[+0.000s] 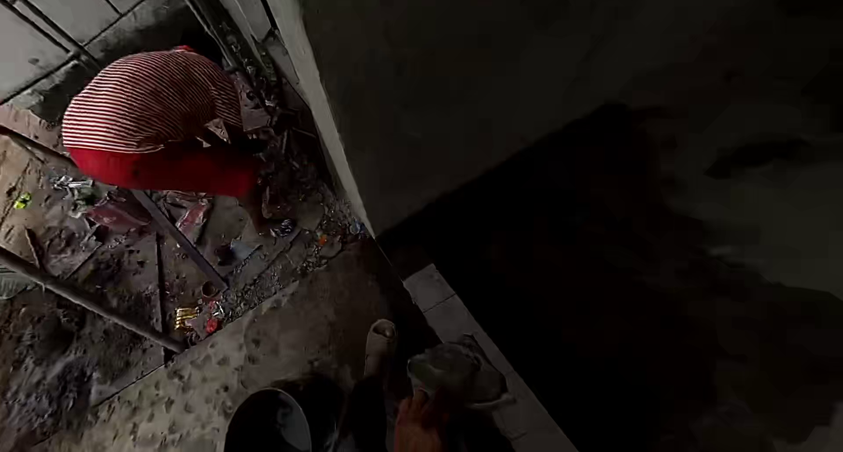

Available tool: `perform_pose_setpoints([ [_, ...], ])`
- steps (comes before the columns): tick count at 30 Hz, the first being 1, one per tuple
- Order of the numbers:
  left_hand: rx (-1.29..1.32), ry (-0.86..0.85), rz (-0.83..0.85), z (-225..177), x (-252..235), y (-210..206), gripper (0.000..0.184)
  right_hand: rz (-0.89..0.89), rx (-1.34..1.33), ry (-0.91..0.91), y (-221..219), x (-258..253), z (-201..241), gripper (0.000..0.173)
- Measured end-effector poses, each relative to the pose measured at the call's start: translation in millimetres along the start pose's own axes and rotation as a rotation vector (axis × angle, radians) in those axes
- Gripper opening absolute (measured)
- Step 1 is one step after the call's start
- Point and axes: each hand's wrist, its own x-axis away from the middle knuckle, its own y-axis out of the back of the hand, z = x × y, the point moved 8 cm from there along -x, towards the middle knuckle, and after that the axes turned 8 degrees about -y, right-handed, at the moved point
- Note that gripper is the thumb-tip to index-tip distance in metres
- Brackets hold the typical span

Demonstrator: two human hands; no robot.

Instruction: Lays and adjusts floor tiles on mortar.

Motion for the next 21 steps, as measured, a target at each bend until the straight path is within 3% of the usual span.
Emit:
perform_pose_setpoints([
  [1,-0.017,-0.035,-0.085,20,-9,-23,0.014,0.082,0.091,-0.082,-6,-23,-12,0.039],
  [3,-0.011,-0.053,-0.163,59,-30,-60,0.012,0.066,-0.04,-0.166,-29,-83,-35,0.04],
  [5,0.015,-0.033,-0.195,100,-58,-90,0.014,-0.014,-0.525,-0.236,-57,-167,-58,0.046],
  [7,0.044,-0.006,-0.245,145,-89,-114,0.018,-0.117,-1.094,-0.274,-86,-261,-72,0.035],
  [8,0.073,0.017,-0.265,168,-106,-123,0.018,-0.147,-1.22,-0.334,-96,-302,-76,0.035],
  [11,0.245,0.167,-0.238,243,-155,-148,0.015,-0.114,-1.012,-0.345,-102,-396,-84,0.031],
  [17,0.683,0.6,-0.213,392,-223,-234,0.015,-0.161,-0.259,-0.111,-93,-539,-74,0.031],
  [21,0.942,0.819,-0.231,448,-246,-291,0.013,-0.069,0.01,-0.074,-103,-608,-57,0.027],
])
